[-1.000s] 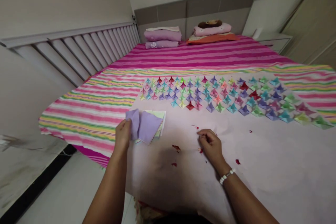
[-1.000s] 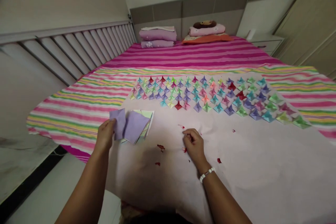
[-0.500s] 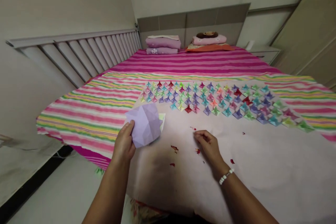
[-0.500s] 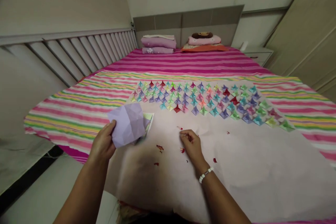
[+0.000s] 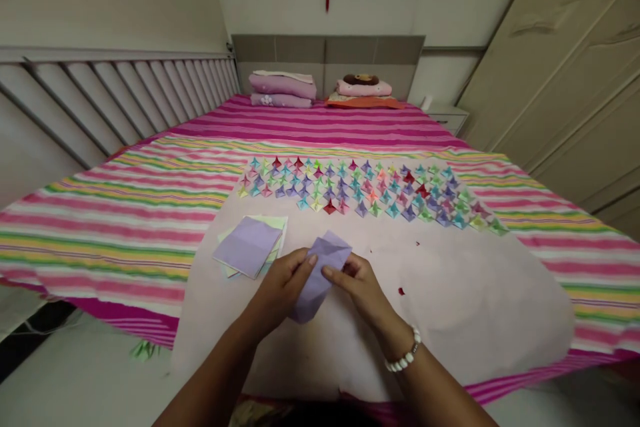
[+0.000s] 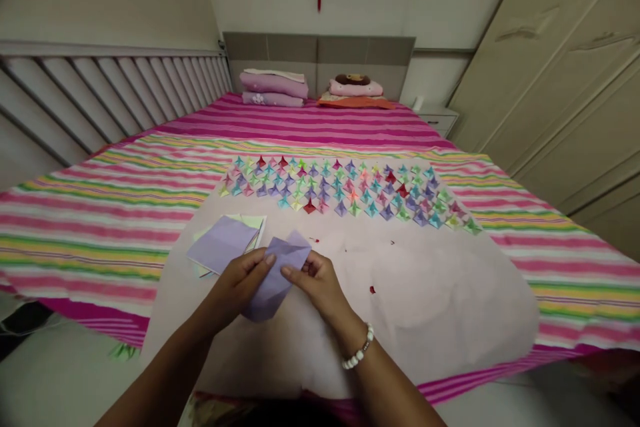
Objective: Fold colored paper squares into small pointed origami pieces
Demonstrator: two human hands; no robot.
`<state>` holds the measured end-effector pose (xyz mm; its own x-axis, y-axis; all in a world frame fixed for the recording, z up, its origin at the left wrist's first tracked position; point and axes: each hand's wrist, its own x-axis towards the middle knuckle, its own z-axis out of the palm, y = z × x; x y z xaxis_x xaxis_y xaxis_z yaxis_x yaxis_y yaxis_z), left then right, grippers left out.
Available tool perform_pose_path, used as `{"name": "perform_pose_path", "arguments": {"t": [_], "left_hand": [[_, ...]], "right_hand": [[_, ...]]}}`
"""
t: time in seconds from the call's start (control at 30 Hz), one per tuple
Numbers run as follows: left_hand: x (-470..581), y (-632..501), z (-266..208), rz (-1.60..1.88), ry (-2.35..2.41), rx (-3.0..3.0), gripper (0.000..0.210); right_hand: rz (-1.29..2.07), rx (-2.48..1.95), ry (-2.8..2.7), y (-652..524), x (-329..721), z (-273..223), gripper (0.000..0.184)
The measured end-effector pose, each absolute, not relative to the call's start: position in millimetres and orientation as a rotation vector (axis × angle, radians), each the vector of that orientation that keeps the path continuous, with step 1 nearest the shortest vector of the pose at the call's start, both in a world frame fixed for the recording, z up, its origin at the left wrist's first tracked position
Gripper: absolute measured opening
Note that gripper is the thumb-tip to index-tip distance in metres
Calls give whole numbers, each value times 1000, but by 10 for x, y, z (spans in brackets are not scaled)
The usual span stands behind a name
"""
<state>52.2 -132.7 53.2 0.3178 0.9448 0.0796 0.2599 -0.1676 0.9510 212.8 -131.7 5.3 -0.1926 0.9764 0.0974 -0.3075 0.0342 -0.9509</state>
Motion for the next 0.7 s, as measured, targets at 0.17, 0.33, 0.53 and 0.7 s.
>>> {"name": "perform_pose_path", "arguments": {"t": [0.17,0.33,0.53,0.7], "left_hand": [[535,-1305,512,1055,1201,1656,25],[504,-1266,340,1157,1168,1297,76],[508,-1339,229,916,975,1009,66],[464,-1310,336,798,982,1176,47]], "right_hand": [[1420,-920,-1141,-1354,2206,-16,23],[1367,-961,-990,-1374,2250,-9,24],[1362,-974,-951,-1377,2265,-24,23],[1397,-963,-874,-1366,2366,30,25]]}}
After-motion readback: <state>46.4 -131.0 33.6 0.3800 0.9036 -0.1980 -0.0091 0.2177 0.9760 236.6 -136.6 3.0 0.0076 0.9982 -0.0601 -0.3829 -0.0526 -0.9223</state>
